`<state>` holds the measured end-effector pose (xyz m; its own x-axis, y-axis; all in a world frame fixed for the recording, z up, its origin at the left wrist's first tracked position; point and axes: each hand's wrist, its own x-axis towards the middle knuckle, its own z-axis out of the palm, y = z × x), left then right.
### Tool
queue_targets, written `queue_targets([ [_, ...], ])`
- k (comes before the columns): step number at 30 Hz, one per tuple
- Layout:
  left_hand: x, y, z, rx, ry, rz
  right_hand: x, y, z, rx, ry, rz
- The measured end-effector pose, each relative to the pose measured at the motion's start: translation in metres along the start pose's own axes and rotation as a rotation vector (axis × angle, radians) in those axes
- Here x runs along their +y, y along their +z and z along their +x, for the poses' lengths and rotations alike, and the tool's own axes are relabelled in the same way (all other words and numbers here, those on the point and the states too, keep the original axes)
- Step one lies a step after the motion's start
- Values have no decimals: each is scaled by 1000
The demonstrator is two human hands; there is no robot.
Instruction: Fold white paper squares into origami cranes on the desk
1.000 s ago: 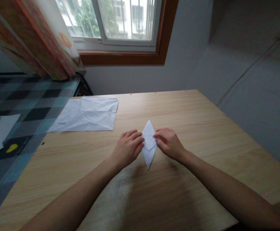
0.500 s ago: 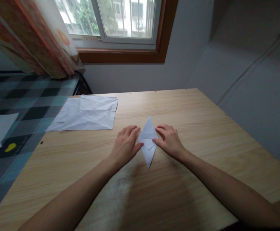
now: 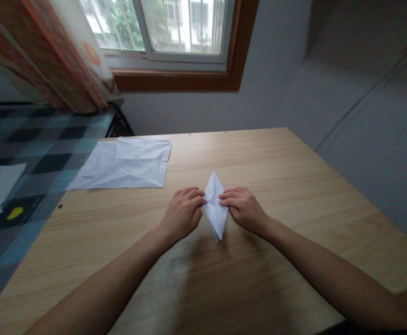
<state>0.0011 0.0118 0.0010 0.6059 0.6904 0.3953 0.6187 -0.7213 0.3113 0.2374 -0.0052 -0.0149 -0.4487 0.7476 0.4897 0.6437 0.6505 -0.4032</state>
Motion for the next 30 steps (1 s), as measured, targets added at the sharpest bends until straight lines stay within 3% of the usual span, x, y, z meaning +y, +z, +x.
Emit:
queue_targets([
  [5, 6, -3, 0, -39, 8, 38, -4, -3, 1, 16, -55, -59],
  [12, 2, -2, 1, -50, 40, 35, -19, -9, 2, -93, -165, -204],
  [18, -4, 1, -1, -75, 119, 20, -24, -2, 3, -18, -354, -117],
  [24, 1, -5, 0, -74, 85, -34, -16, -3, 2, -171, -192, 86],
  [30, 2, -4, -1, -51, 94, 49, -12, -5, 1, -205, -67, -60],
])
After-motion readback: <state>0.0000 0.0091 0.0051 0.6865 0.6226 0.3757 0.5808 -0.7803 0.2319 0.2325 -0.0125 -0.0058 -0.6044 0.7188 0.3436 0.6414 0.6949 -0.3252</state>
